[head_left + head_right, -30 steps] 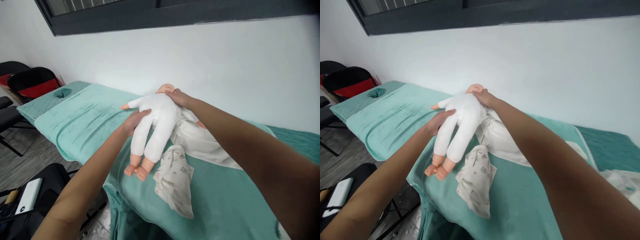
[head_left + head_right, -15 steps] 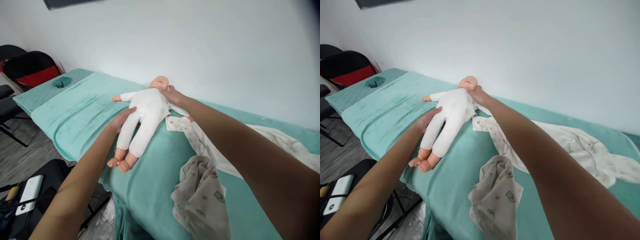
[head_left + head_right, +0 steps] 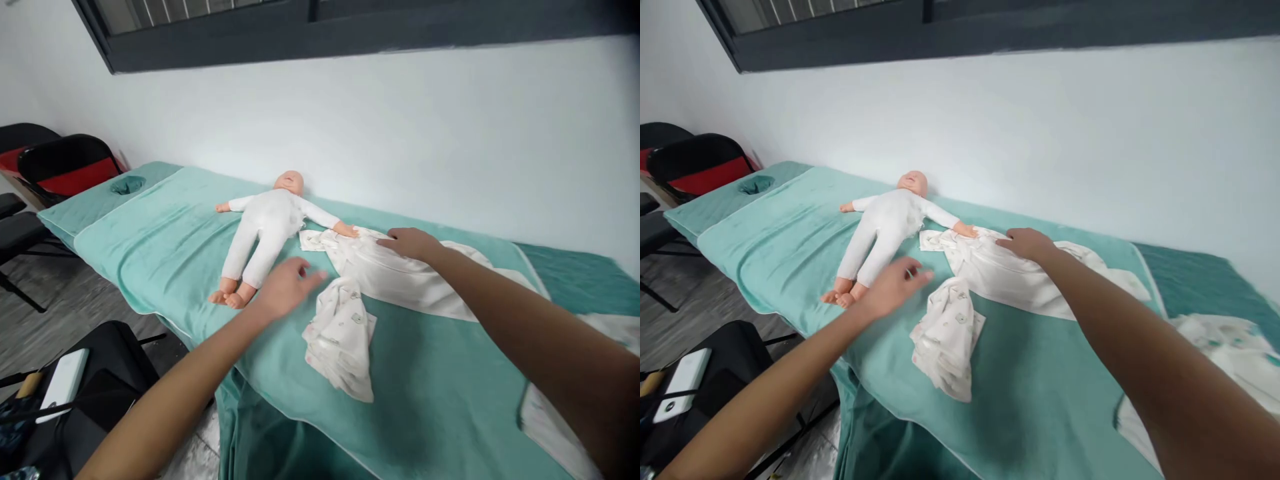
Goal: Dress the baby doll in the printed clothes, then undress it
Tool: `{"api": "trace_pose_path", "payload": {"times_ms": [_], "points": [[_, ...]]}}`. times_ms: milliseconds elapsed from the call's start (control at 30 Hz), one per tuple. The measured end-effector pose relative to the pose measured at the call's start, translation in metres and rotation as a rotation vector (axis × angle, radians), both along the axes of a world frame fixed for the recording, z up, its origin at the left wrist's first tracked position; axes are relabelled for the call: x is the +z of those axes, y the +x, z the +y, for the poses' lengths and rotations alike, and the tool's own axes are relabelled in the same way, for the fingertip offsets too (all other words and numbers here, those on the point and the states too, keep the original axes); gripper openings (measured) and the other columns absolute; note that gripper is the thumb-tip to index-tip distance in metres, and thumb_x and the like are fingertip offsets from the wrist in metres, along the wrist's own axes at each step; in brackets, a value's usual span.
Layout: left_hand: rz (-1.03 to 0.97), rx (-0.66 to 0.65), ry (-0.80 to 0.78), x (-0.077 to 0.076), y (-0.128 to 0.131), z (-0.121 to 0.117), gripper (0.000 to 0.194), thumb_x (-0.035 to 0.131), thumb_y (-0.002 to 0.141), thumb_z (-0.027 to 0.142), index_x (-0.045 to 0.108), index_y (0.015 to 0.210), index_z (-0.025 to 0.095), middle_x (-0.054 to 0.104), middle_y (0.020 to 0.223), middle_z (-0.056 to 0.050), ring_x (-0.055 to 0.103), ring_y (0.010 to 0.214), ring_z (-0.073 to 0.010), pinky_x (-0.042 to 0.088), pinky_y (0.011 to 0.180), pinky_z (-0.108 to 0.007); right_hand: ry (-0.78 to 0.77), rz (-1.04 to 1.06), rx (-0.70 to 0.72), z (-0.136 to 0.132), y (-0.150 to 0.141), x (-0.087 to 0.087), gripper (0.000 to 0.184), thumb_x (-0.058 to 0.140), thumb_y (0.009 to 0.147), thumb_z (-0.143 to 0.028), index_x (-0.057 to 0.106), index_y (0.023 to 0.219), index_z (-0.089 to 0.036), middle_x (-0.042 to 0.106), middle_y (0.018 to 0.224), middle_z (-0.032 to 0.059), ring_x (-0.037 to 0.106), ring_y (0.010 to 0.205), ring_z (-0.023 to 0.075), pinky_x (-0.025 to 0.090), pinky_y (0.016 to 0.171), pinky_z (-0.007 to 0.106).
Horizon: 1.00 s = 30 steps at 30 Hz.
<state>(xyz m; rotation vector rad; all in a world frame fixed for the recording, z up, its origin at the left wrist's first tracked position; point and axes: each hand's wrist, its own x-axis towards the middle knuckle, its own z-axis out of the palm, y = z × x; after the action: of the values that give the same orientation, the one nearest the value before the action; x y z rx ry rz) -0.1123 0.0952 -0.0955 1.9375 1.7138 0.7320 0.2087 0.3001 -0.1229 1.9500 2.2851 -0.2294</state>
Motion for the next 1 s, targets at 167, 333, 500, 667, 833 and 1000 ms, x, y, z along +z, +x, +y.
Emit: {"api": "trace_pose_path", "payload": {"times_ms": [167, 333, 500, 667, 833, 1000], "points": [[0.202, -0.264, -0.170, -0.021, 0.066, -0.017, 0.035, 0.063, 0.080, 0.051, 0.065, 0.098, 0.020, 0.069, 0.103, -0.008, 0.065, 0.098, -0.0284, 0.051, 0.080, -0.036, 0.034, -0.020, 0.081, -0.048, 0.015, 0.036, 0.031, 0.050, 0.090, -0.041, 0.067, 0.110, -0.025, 0.070, 0.114, 0.0128, 0.064, 0.099, 0.0313, 0.047, 0.078, 0.040], [0.164, -0.359, 0.299, -0.003, 0.089, -0.017, 0.014, 0.065, 0.082, 0.027, 0.066, 0.093, 0.020, 0.055, 0.136, -0.013, 0.049, 0.128, -0.0321, 0.045, 0.102, -0.048, 0.094, 0.138, 0.215, -0.117, 0.022, 0.078, 0.031, 0.047, 0.091, -0.037, 0.069, 0.112, -0.031, 0.073, 0.114, 0.0065, 0.066, 0.098, 0.0285, 0.046, 0.080, 0.036], [0.220, -0.531, 0.554, 0.033, 0.120, -0.029, 0.021, 0.062, 0.084, 0.022, 0.061, 0.105, 0.022, 0.048, 0.142, -0.014, 0.042, 0.135, -0.0309, 0.037, 0.110, -0.050, 0.104, 0.522, 0.492, -0.197, 0.017, 0.124, 0.034, 0.045, 0.093, -0.035, 0.069, 0.116, -0.029, 0.074, 0.113, 0.0009, 0.067, 0.100, 0.0241, 0.045, 0.086, 0.033], [0.258, -0.417, 0.604, 0.054, 0.137, -0.039, 0.012, 0.051, 0.089, 0.019, 0.056, 0.100, 0.020, 0.063, 0.101, -0.010, 0.061, 0.099, -0.0264, 0.048, 0.089, -0.041, 0.071, 0.664, 0.472, -0.260, 0.025, 0.172, 0.028, 0.051, 0.091, -0.043, 0.072, 0.096, -0.025, 0.075, 0.099, 0.0000, 0.066, 0.087, 0.0210, 0.045, 0.076, 0.030], [0.388, -0.229, 0.683, 0.084, 0.144, -0.058, 0.030, 0.052, 0.089, 0.020, 0.054, 0.119, 0.019, 0.067, 0.113, -0.013, 0.065, 0.100, -0.0281, 0.047, 0.084, -0.038, -0.018, 0.655, 0.237, -0.290, 0.048, 0.178, 0.044, 0.073, 0.075, -0.047, 0.061, 0.112, -0.026, 0.070, 0.116, 0.0032, 0.066, 0.083, 0.0219, 0.048, 0.072, 0.031], [0.402, -0.023, 0.539, 0.113, 0.160, -0.083, 0.029, 0.054, 0.085, 0.016, 0.056, 0.113, 0.022, 0.069, 0.107, -0.011, 0.068, 0.086, -0.0271, 0.047, 0.073, -0.035, -0.091, 0.875, 0.048, -0.297, 0.051, 0.122, 0.066, 0.081, 0.066, -0.053, 0.058, 0.121, -0.024, 0.068, 0.123, 0.0091, 0.064, 0.109, 0.0333, 0.049, 0.093, 0.042]]}}
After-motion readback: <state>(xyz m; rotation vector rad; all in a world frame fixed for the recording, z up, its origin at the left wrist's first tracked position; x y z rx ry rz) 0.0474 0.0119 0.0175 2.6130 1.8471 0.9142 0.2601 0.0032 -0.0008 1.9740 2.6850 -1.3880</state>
